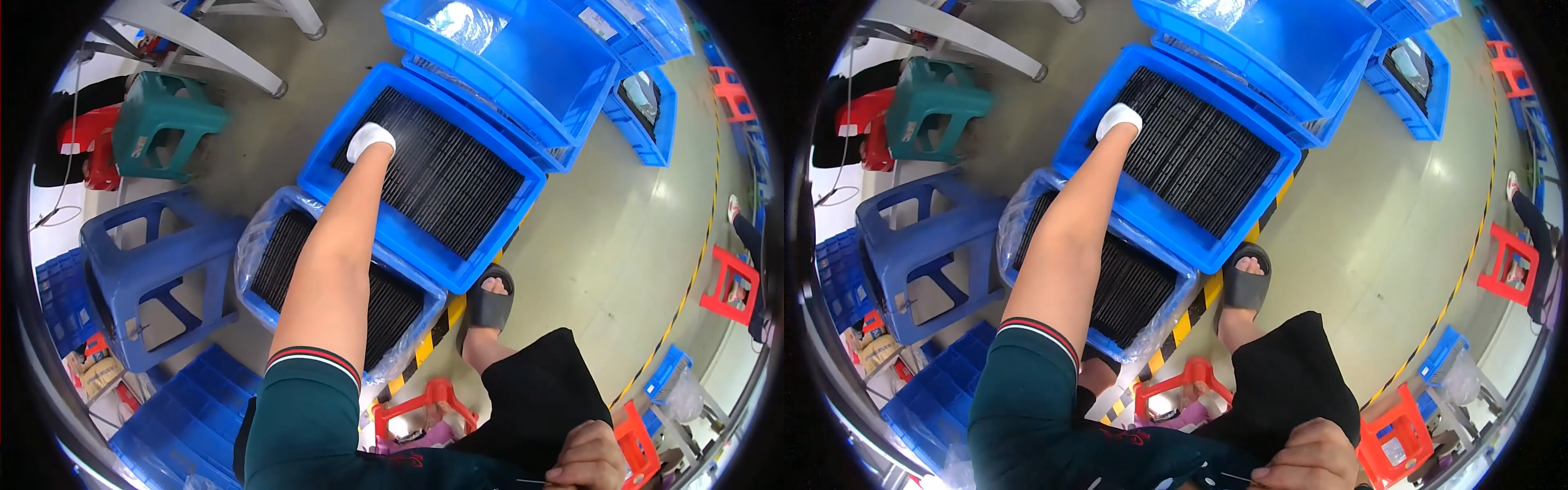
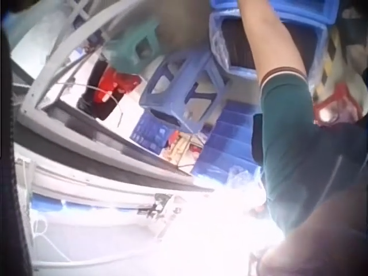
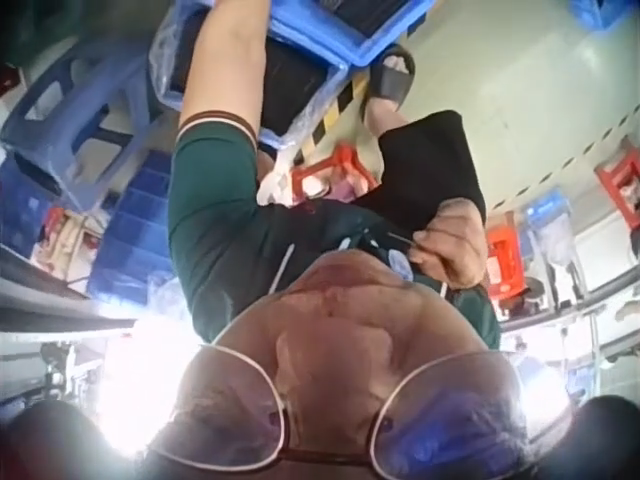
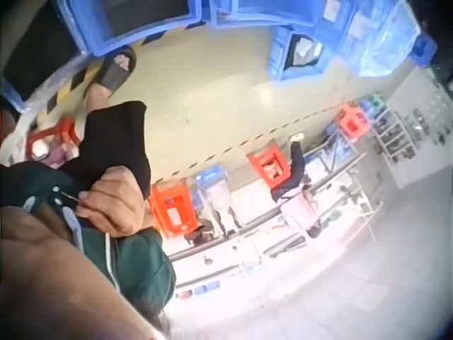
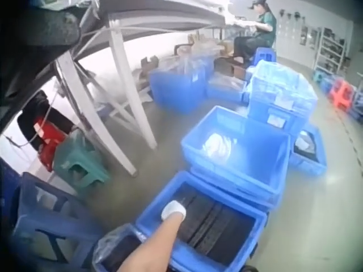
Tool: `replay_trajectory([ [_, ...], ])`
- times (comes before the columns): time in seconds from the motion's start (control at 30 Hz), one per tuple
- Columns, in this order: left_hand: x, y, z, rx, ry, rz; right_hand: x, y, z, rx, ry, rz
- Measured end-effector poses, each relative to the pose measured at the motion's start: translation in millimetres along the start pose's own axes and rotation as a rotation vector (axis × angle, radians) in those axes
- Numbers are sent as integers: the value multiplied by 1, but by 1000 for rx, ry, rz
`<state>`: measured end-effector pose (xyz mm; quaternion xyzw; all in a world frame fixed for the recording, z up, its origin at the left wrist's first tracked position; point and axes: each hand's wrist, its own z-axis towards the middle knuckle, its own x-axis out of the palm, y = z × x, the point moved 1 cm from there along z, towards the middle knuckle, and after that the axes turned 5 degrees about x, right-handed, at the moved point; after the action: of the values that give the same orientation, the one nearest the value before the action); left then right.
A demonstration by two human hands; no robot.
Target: The recorder picks up bundles of thin black metal rods from storage bins, inspects them, and places them back or prepares them for packaging.
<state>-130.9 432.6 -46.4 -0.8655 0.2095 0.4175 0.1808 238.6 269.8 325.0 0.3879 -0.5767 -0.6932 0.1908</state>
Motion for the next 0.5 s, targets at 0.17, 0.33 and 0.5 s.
replay_trajectory([
  [0.17, 9, -6, 0, 133, -301, 140, 4, 1, 8, 69, 37, -43],
  [0.33, 19, 17, 0, 333, -398, 98, 6, 1, 10, 63, 52, -22],
  [0.5, 29, 40, -21, 403, -500, 165, 9, -1, 9, 9, 21, -16],
])
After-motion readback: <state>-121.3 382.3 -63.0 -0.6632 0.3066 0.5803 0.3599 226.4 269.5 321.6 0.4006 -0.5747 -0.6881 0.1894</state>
